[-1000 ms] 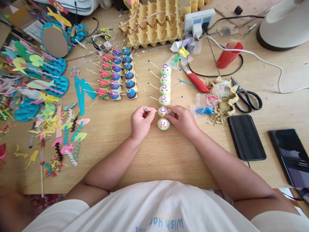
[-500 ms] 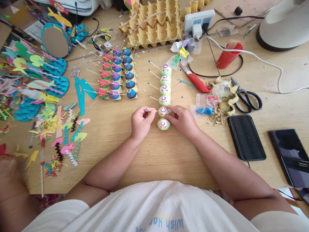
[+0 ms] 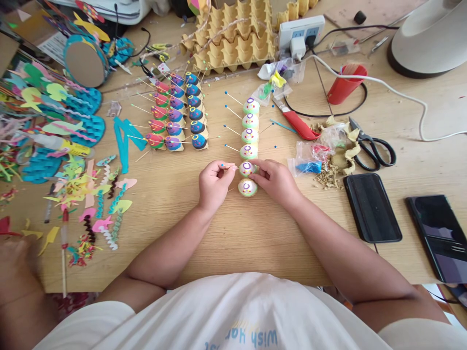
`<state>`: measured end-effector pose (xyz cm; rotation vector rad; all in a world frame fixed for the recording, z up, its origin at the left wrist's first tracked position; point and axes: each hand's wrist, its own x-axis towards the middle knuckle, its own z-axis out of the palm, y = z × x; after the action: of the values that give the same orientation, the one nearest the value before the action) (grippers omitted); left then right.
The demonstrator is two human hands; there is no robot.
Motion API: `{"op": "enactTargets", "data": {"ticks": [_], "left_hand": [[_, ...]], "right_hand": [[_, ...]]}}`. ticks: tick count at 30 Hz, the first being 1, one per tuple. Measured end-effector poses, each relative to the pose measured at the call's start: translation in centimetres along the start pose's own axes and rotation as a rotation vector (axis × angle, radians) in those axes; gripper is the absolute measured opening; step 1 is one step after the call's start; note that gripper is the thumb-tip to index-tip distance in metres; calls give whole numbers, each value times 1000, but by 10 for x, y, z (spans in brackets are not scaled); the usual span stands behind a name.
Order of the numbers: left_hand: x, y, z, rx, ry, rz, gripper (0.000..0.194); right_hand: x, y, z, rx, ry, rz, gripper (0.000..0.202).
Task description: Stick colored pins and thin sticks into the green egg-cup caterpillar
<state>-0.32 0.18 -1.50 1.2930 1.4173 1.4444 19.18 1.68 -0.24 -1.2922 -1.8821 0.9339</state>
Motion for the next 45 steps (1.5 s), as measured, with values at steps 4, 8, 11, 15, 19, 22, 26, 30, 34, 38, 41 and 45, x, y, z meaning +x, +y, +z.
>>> {"op": "enactTargets", "data": {"ticks": [4,8,11,15,19,22,26,30,34,38,41,45], "left_hand": [[0,-1,0,14,-10,-2,7],[-1,-1,-1,26,-21,-8,6],[-1,-1,-1,36,-21,-13,6],[-1,-1,-1,30,-20,-12,6],[0,0,-1,20,-20,-9,6],[-1,0,-1,39,-30,-4,6],[-2,0,-1,79,-48,-6,6],[-2,1,-1,47,-30,-24,7],[-2,3,-1,70,-23,-24,6],[-2,5,-3,147,-32,-17,4],[-2,5,-3,152,-34,-21,2],[-1,5,-2,125,-36,-28,2]], "right_hand": [[0,0,0,-5,2,-8,38],[0,0,0,1,2,-4,39],[1,0,0,4,-1,4,39],[1,-1,-1,4,-4,12,39],[1,-1,-1,4,-6,8,39],[0,-1,-1,0,-7,9,39],[0,0,-1,-9,-18,2,38],[0,0,-1,-11,-25,-5,38],[-1,0,0,5,-22,0,39],[-1,1,0,21,-9,7,41],[-1,2,0,30,-8,4,42],[-1,3,1,40,-12,3,41]]}}
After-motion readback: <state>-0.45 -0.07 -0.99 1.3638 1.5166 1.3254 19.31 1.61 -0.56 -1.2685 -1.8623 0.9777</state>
